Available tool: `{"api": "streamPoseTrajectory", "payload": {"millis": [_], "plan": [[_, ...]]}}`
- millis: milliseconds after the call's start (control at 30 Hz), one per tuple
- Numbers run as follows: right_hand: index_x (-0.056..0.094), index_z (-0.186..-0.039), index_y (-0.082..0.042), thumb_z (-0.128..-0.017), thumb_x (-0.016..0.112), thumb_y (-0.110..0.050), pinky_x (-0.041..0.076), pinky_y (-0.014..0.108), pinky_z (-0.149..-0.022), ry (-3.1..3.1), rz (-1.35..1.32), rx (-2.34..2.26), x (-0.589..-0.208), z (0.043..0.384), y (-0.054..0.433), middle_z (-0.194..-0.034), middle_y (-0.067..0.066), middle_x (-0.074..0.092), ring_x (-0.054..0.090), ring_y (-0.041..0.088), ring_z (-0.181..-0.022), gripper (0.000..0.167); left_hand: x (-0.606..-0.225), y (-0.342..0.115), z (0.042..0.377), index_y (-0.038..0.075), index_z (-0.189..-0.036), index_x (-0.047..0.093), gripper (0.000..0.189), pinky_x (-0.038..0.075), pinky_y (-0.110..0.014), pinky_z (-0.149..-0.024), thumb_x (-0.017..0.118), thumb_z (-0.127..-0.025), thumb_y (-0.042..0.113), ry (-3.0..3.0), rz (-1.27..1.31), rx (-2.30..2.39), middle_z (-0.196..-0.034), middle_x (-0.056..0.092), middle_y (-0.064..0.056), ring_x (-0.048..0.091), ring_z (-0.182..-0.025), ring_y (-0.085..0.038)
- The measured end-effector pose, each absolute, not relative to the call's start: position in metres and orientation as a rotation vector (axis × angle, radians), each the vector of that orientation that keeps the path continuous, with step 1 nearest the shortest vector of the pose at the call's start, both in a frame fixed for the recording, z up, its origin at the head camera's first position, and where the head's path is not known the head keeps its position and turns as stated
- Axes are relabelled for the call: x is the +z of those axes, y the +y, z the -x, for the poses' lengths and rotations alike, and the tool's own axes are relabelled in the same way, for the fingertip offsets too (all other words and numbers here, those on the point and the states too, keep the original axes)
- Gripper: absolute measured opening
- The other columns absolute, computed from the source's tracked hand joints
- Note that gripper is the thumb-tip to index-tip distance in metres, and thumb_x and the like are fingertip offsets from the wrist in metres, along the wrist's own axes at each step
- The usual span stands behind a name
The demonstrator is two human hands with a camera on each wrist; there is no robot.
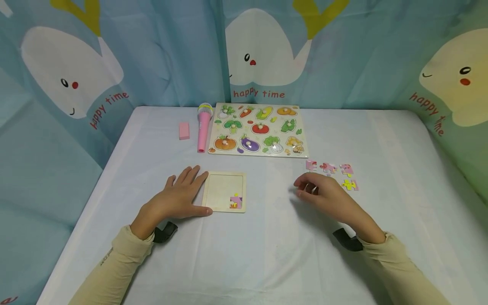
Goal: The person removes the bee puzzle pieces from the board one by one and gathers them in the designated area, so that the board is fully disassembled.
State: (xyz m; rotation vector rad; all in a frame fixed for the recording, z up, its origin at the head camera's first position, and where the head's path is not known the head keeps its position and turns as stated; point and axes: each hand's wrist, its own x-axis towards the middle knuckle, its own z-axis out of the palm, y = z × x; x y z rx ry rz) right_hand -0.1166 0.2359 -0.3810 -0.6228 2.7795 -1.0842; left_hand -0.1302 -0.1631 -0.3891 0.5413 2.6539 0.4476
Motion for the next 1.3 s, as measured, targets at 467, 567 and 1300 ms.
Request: {"api": "streamPoseTrajectory", "payload": {"millis": [467,567,1300], "plan": [[0.074,-0.112,-0.001,-0.097,0.076,-0.002,0.054,0.031,-0.077,2.706,0.754,-1.103,-0.383,0.122,0.187,-0.099,-0.001,0.069,0.062,0.016,-0.088,0.015,-0.392,-0.163,0.131,0.002,-0.169,0.027,0.109,0.010,-0.076,-0.120,0.082,-0.091,0.053,2.655,-0.534,0.436,-0.175,0.014,-0.027,0.009,-0.161,-0.048],[0.074,-0.111,-0.001,-0.097,0.075,-0.002,0.054,0.033,-0.077,2.692,0.805,-1.112,-0.384,0.124,0.179,-0.100,-0.001,0.069,0.062,0.016,-0.088,0.014,-0.392,-0.163,0.131,0.002,-0.169,0.026,0.109,0.010,-0.076,-0.120,0.082,-0.091,0.053,2.651,-0.533,0.435,-0.175,0.013,-0.027,0.008,-0.161,-0.048],[0.075,-0.114,0.001,-0.095,0.078,-0.001,0.053,0.029,-0.077,2.610,1.053,-0.987,-0.393,0.131,0.121,-0.102,0.004,0.066,0.059,0.015,-0.086,0.020,-0.394,-0.164,0.132,0.002,-0.169,0.026,0.109,0.009,-0.077,-0.120,0.082,-0.091,0.054,2.650,-0.541,0.408,-0.176,0.012,-0.026,0.007,-0.161,-0.048]]}}
